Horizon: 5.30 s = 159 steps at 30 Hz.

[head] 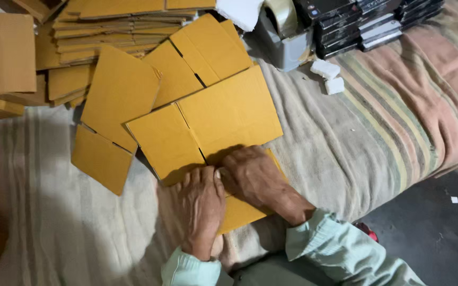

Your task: The person folds flat die-cut cardboard pieces into small boxes on a fabric-covered surface, pressing the creases and tucking the flaps by hand, then stacks the finished boxes with the pile of completed ones.

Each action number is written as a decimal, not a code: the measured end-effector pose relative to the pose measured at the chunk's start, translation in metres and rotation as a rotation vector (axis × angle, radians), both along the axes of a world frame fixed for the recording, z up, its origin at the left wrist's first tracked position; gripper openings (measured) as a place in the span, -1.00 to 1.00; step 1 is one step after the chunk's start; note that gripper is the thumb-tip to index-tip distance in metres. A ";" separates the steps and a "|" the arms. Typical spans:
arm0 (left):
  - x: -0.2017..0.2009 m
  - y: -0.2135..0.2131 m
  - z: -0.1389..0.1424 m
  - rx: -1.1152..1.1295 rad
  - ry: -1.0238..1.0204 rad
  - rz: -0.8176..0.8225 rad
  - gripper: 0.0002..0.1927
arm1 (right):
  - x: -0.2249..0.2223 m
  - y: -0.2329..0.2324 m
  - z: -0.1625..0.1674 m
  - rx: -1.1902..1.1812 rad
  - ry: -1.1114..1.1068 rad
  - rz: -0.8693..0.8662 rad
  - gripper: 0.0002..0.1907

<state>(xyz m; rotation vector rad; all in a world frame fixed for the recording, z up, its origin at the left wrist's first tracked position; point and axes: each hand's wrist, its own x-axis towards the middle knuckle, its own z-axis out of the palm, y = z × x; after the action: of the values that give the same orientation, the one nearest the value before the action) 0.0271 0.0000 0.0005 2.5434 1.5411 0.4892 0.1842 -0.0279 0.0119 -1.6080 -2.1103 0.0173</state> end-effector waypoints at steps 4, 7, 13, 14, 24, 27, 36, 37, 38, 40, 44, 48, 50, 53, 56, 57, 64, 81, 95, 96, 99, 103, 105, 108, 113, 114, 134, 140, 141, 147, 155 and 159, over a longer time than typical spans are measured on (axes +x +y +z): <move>-0.017 -0.012 0.004 -0.075 -0.171 0.060 -0.59 | 0.012 -0.012 0.001 -0.188 0.058 -0.380 -0.63; -0.020 -0.031 0.000 -0.002 -0.186 -0.002 -0.50 | 0.007 -0.030 -0.001 0.147 -0.127 -0.392 -0.47; -0.025 -0.052 -0.012 -0.005 -0.182 -0.189 -0.42 | -0.023 -0.060 -0.007 0.086 -0.124 -0.073 -0.31; -0.031 -0.053 -0.015 -0.008 -0.174 -0.202 -0.41 | -0.018 -0.062 -0.008 0.095 -0.113 -0.102 -0.30; -0.060 -0.059 -0.060 0.036 -0.484 -0.270 -0.12 | 0.033 -0.087 -0.023 -0.269 0.339 -0.422 -0.27; -0.059 -0.058 -0.065 0.058 -0.577 -0.260 -0.11 | 0.026 -0.086 -0.017 -0.423 0.890 -0.402 -0.26; -0.073 -0.062 -0.081 0.107 -0.865 -0.083 -0.28 | 0.052 -0.080 -0.036 -0.525 1.317 -0.471 -0.29; -0.068 -0.059 -0.083 0.055 -1.019 0.075 -0.29 | 0.054 -0.079 -0.035 -0.520 1.346 -0.523 -0.29; -0.067 -0.059 -0.084 -0.006 -1.166 0.237 -0.28 | 0.049 -0.075 -0.033 -0.471 1.399 -0.485 -0.27; -0.065 -0.057 -0.083 0.019 -1.076 0.269 -0.29 | 0.025 -0.066 -0.020 -0.365 1.465 -0.423 -0.27; -0.054 -0.029 -0.076 0.079 -0.963 0.374 -0.31 | -0.072 -0.058 -0.003 -0.413 1.134 -0.009 -0.27; -0.044 0.006 -0.068 0.093 -0.967 0.387 -0.28 | -0.113 -0.055 -0.028 -0.418 0.873 0.410 -0.27; -0.045 0.021 -0.063 0.052 -1.141 0.267 -0.27 | -0.088 -0.048 -0.042 -0.380 0.836 0.439 -0.26; -0.049 0.034 -0.054 0.009 -1.137 0.187 -0.28 | -0.081 -0.039 -0.038 -0.189 0.799 0.334 -0.26; -0.053 0.040 -0.051 -0.396 -0.979 0.535 -0.29 | -0.040 -0.015 -0.019 0.152 0.675 0.060 -0.26; -0.052 0.043 -0.052 -0.321 -1.007 0.456 -0.32 | -0.017 -0.003 -0.015 0.306 0.599 -0.083 -0.26; -0.050 0.068 -0.063 -0.256 -1.352 0.063 -0.45 | 0.076 0.045 -0.043 0.088 0.819 -0.445 -0.28; -0.070 -0.022 -0.125 -0.782 -1.478 0.274 -0.50 | 0.029 -0.060 -0.008 -0.021 0.965 -0.341 -0.50; -0.035 -0.052 -0.021 0.191 -1.221 -0.177 0.07 | 0.058 -0.046 0.017 0.241 0.781 0.176 -0.47; -0.036 -0.051 -0.018 0.168 -1.197 -0.202 0.04 | 0.057 -0.043 0.017 0.218 0.743 0.224 -0.50; -0.043 -0.034 -0.012 0.202 -1.012 -0.229 -0.24 | 0.052 -0.039 0.009 0.154 0.786 0.285 -0.61; -0.048 -0.016 -0.008 0.226 -0.758 -0.302 -0.47 | 0.047 -0.048 0.002 0.122 0.855 0.158 -0.63; -0.052 -0.012 -0.009 0.198 -0.731 -0.351 -0.60 | 0.041 -0.054 0.004 0.099 0.855 0.022 -0.52; -0.058 -0.008 -0.010 -0.204 -1.078 -0.338 -0.68 | 0.025 -0.065 0.013 -0.012 0.797 -0.229 -0.46; -0.052 -0.006 -0.008 -0.362 -1.203 -0.123 -0.59 | 0.007 -0.066 0.022 0.304 0.332 -0.370 -0.30; -0.048 -0.005 -0.006 -0.332 -1.208 -0.113 -0.47 | 0.009 -0.062 0.023 0.391 0.177 -0.387 -0.22; -0.055 -0.002 0.000 -0.298 -0.856 -0.257 -0.42 | 0.024 -0.034 0.019 0.069 -0.084 -0.292 -0.32; -0.061 -0.004 -0.005 -0.334 -0.887 -0.273 -0.30 | -0.038 -0.009 0.024 -0.118 -0.306 -0.087 -0.22; -0.061 -0.004 -0.007 -0.346 -0.887 -0.255 -0.27 | -0.050 -0.006 0.024 -0.178 -0.327 -0.003 -0.25; -0.059 0.001 -0.017 -0.221 -0.788 -0.250 -0.29 | -0.050 0.000 0.018 -0.094 -0.222 0.083 -0.22; -0.059 0.000 -0.026 -0.115 -0.682 -0.245 -0.34 | 0.013 -0.015 0.015 0.000 -0.330 -0.297 -0.19; -0.060 0.000 -0.027 -0.159 -0.718 -0.234 -0.33 | -0.032 -0.004 0.011 -0.254 -0.121 -0.157 -0.19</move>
<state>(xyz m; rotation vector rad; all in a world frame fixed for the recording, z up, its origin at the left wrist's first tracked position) -0.0325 0.0005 -0.0260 2.0395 0.9637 1.0457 0.1524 -0.0315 0.0228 -1.9650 -2.1337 0.1443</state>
